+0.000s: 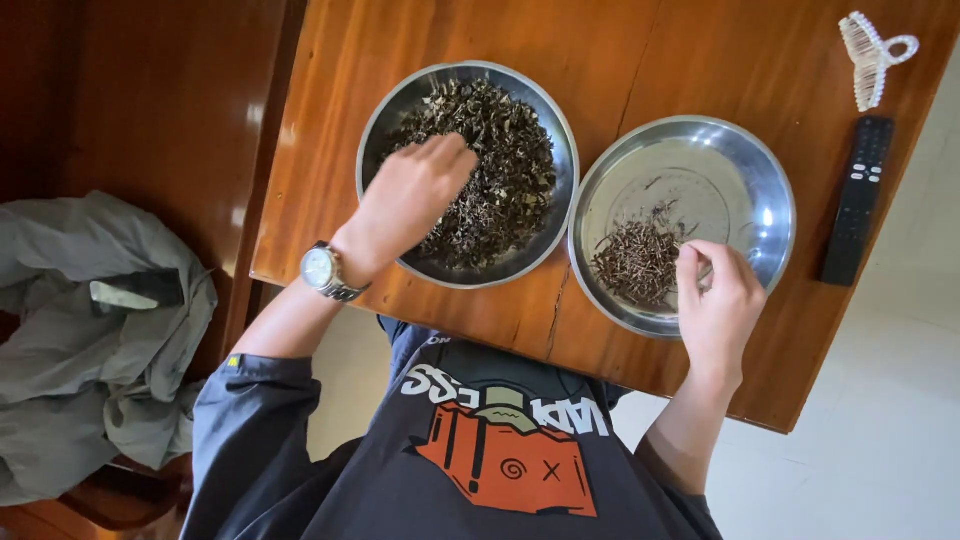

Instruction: Sorting dried tea leaves by hand to remove stems and debris into a separate tray.

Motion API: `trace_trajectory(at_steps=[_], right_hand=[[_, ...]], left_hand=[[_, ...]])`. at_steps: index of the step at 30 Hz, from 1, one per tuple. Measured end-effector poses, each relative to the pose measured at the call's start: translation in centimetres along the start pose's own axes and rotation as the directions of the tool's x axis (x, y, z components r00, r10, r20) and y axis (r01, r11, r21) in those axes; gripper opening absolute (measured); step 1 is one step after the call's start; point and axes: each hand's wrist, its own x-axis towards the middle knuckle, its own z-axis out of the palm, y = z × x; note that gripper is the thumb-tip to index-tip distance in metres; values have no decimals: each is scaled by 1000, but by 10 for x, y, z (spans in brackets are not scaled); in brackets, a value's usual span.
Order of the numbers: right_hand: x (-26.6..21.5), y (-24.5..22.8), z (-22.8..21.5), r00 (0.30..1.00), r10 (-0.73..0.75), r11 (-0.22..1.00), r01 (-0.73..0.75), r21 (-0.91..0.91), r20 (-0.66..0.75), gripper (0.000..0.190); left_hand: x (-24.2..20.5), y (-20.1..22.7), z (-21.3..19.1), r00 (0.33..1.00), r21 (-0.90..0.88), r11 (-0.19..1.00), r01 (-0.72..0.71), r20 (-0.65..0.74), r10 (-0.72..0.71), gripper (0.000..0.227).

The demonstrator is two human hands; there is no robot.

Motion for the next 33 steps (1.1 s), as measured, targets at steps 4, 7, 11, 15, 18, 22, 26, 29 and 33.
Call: trace_trajectory(at_steps=[4,7,11,15,18,22,26,29,33], right_hand=[[-1,-2,-1,1000,6,1000,-5,16,-24,7],[3,-10,-3,1000,1,998,0,62,-27,6],[4,-19,0,1000,18,996,-17,86,-7,8],[5,-25,0,1000,17,991,-20,132,23,8],[3,-22,4,999,16,989,-21,143,34,7],[6,-27,7,1000,10,990,-12,139,13,5],[11,-27,13,1000,3,997,-1,78,-19,5],[11,-22,19,1000,4,993,-3,117,-15,4],[17,-25,18,1000,6,986,-11,166,31,8]], left_hand=[[15,2,-6,999,81,996,-45,25,43,12],[20,0,3,998,77,996,-42,44,39,14],[27,-5,17,993,97,988,-117,31,114,14],[30,-8,25,989,78,987,-142,51,139,15],[31,-6,18,989,92,985,-143,52,139,14],[31,-8,21,983,62,989,-136,136,127,10],[37,-10,13,969,-77,991,-106,214,120,12],[34,-13,13,953,-132,988,-81,281,116,12],[33,-10,11,931,-105,993,-55,355,89,4]])
